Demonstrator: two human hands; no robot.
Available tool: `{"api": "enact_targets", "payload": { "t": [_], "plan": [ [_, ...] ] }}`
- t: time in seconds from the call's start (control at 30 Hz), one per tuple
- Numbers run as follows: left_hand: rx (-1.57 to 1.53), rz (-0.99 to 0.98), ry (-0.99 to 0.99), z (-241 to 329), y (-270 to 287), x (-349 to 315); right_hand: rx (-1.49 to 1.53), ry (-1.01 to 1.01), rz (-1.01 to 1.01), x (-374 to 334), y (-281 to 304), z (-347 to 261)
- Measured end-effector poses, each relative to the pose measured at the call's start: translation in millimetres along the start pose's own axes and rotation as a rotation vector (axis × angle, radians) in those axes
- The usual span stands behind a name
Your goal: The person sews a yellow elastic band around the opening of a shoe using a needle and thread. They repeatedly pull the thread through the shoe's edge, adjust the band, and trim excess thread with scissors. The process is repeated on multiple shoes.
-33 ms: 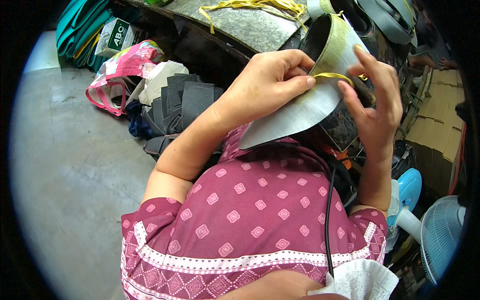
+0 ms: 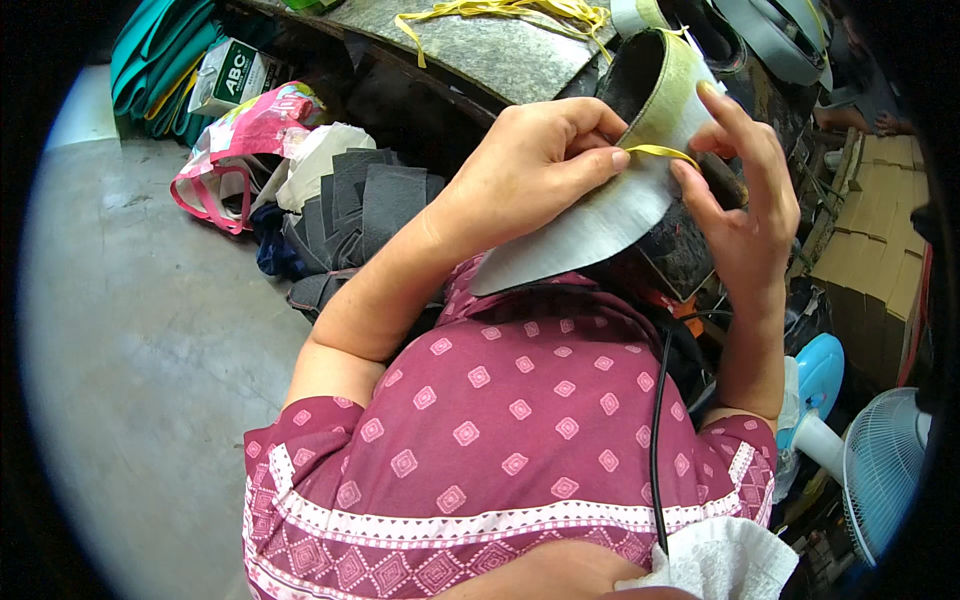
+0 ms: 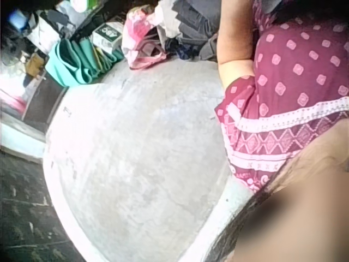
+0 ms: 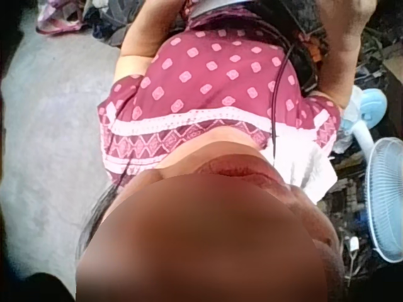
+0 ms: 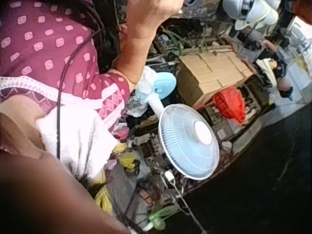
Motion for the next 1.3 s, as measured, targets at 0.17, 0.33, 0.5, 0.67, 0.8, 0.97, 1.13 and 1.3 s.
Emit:
{"api": "enact_targets", "payload": {
  "t": [0.17, 0.33, 0.5, 0.67, 0.8, 0.97, 1.13, 1.3],
  "plan": [
    [0.222, 0.096, -0.125, 9, 1, 0, 0.124, -0.089, -0.060, 0, -6, -1],
    [0.262, 0.101, -0.130, 8, 0, 4, 0.735, -0.473, -0.242, -5, -14, 11],
    [0.183, 0.006, -0.118, 11, -2, 1, 0.335, -0.092, -0.365, 18, 3, -2],
    [0.167, -0.028, -0.117, 18, -1, -3, 0.213, 0.265, -0.370, 38, 2, -6],
    [0.044, -0.067, -0.027, 18, -1, -6, 0.389, 0.153, -0.415, 42, 0, 3],
    [0.034, -0.075, 0.003, 18, -2, -8, 0.375, 0.066, -0.340, 41, -3, 8],
    [0.004, -0.074, 0.001, 16, -3, -7, 0.383, -0.055, -0.279, 34, -7, 13],
    [-0.045, -0.094, 0.029, 9, -3, -7, 0.320, -0.043, -0.190, 29, -15, 12]
  ]
}}
Point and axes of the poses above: each hand's wrist, its own x-axis towards the middle knuckle, its own y-axis out of the back of the hand, z = x × y, the point moved 6 cm from there along x, towards the middle knuckle, and after that the axes turned 6 degrees about -x, right-handed, at the moved point
